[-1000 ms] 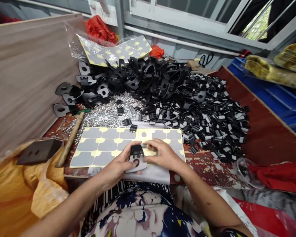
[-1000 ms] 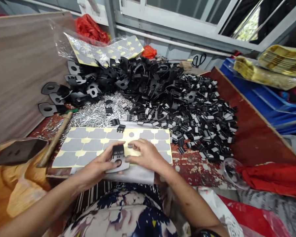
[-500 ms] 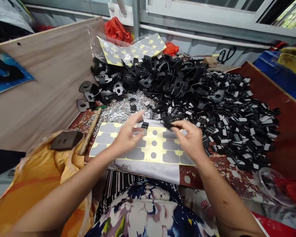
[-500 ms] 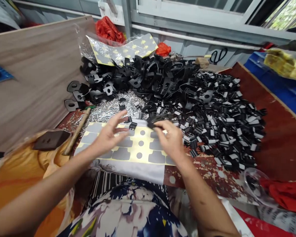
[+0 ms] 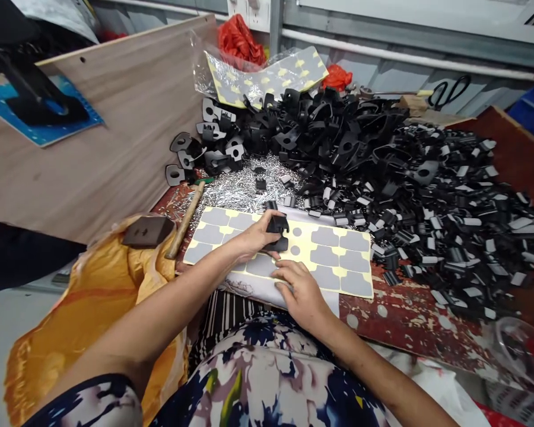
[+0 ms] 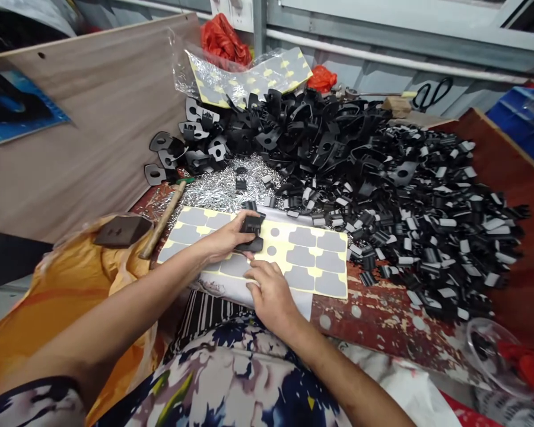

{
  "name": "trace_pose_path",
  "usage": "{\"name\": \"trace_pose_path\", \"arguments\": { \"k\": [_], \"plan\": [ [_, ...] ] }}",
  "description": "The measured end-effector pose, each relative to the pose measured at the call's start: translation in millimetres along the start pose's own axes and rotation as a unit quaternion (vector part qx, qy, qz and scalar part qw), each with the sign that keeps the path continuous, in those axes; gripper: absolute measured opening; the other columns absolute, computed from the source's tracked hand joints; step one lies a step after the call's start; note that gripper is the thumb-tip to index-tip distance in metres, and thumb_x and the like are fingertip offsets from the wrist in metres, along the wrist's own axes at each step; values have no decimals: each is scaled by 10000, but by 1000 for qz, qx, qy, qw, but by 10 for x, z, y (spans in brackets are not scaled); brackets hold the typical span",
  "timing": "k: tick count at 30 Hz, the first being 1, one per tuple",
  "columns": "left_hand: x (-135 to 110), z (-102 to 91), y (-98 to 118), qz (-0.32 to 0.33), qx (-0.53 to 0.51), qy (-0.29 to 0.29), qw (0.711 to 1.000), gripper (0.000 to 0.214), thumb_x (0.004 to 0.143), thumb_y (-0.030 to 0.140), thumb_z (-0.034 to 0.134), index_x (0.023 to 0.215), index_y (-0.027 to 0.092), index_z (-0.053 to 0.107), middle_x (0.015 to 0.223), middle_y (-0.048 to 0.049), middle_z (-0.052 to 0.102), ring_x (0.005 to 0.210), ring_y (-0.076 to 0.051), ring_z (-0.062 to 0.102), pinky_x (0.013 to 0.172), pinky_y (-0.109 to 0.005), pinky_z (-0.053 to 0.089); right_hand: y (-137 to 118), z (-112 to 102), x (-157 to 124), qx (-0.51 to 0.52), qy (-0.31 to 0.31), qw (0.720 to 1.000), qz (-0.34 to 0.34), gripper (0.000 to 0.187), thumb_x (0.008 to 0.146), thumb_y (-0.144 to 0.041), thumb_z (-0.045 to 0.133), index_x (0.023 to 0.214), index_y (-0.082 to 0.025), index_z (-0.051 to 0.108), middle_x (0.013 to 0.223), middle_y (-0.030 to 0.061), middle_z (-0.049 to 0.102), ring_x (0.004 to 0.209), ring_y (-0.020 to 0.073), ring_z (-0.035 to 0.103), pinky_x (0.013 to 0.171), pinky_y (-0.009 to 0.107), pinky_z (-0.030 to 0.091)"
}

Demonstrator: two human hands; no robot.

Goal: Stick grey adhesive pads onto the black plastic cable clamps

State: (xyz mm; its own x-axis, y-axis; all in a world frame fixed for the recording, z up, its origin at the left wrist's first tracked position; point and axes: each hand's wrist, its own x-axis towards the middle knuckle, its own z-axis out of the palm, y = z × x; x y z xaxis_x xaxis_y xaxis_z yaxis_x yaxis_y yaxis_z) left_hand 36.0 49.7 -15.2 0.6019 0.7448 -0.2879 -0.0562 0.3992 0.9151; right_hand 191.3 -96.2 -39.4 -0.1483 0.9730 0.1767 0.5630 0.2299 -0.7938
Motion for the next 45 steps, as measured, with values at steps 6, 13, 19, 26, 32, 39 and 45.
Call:
{"name": "trace_pose_path", "arguments": {
  "k": [6, 13, 19, 26, 32, 39, 45],
  "plan": [
    [174, -10, -114, 7, -20, 10, 1000, 565, 798, 166, 764, 1265, 296, 474, 932, -3, 599, 641, -165, 707, 488, -204, 509, -319, -271, 40, 180, -144, 972, 50, 175, 917, -154, 683, 1030, -260, 764, 1122, 49, 776, 1117, 239, 705, 1032, 447, 559],
    [-186, 126, 3, -15, -189, -6, 982, 541, 808, 373, 865, 1272, 291, 600, 1075, -58, 622, 779, -158, 621, 597, -251, 520, -272, -558, 183, 127, 123, 984, 33, 87, 895, -162, 671, 913, -248, 671, 886, 10, 685, 872, 198, 656, 826, 342, 543],
    [-344, 357, -103, -14, -276, -31, 960, 458, 879, 530, 762, 1248, 294, 629, 1226, -101, 640, 934, -254, 630, 677, -355, 578, 73, -443, 298, 146, 207, 966, 57, 61, 881, -211, 700, 902, -241, 651, 877, 18, 672, 863, 199, 641, 821, 348, 543],
    [-312, 427, -124, -2, -289, -32, 957, 426, 916, 532, 717, 1233, 264, 624, 1216, -113, 611, 886, -240, 627, 631, -355, 575, 90, -354, 326, 163, 226, 959, 52, 48, 888, -219, 699, 892, -242, 657, 880, 19, 667, 869, 200, 642, 826, 351, 543],
    [-310, 435, -143, 1, -293, -33, 956, 441, 911, 540, 716, 1244, 267, 622, 1227, -105, 608, 868, -223, 626, 641, -353, 586, 114, -322, 320, 149, 225, 962, 51, 46, 897, -212, 698, 892, -237, 660, 899, 22, 663, 885, 204, 643, 833, 359, 529],
    [-307, 411, -175, -2, -302, -37, 953, 400, 939, 519, 688, 1244, 269, 620, 1217, -106, 616, 865, -222, 629, 648, -355, 589, 102, -317, 318, 153, 219, 962, 49, 47, 901, -203, 690, 888, -239, 663, 898, 20, 662, 882, 199, 636, 834, 360, 522],
    [-316, 413, -152, -7, -288, -19, 958, 448, 909, 529, 715, 1261, 264, 631, 1230, -112, 624, 889, -241, 634, 648, -376, 603, 103, -316, 340, 178, 228, 955, 67, 69, 858, -245, 719, 884, -240, 655, 863, 17, 677, 846, 198, 650, 804, 345, 558]
  ]
}}
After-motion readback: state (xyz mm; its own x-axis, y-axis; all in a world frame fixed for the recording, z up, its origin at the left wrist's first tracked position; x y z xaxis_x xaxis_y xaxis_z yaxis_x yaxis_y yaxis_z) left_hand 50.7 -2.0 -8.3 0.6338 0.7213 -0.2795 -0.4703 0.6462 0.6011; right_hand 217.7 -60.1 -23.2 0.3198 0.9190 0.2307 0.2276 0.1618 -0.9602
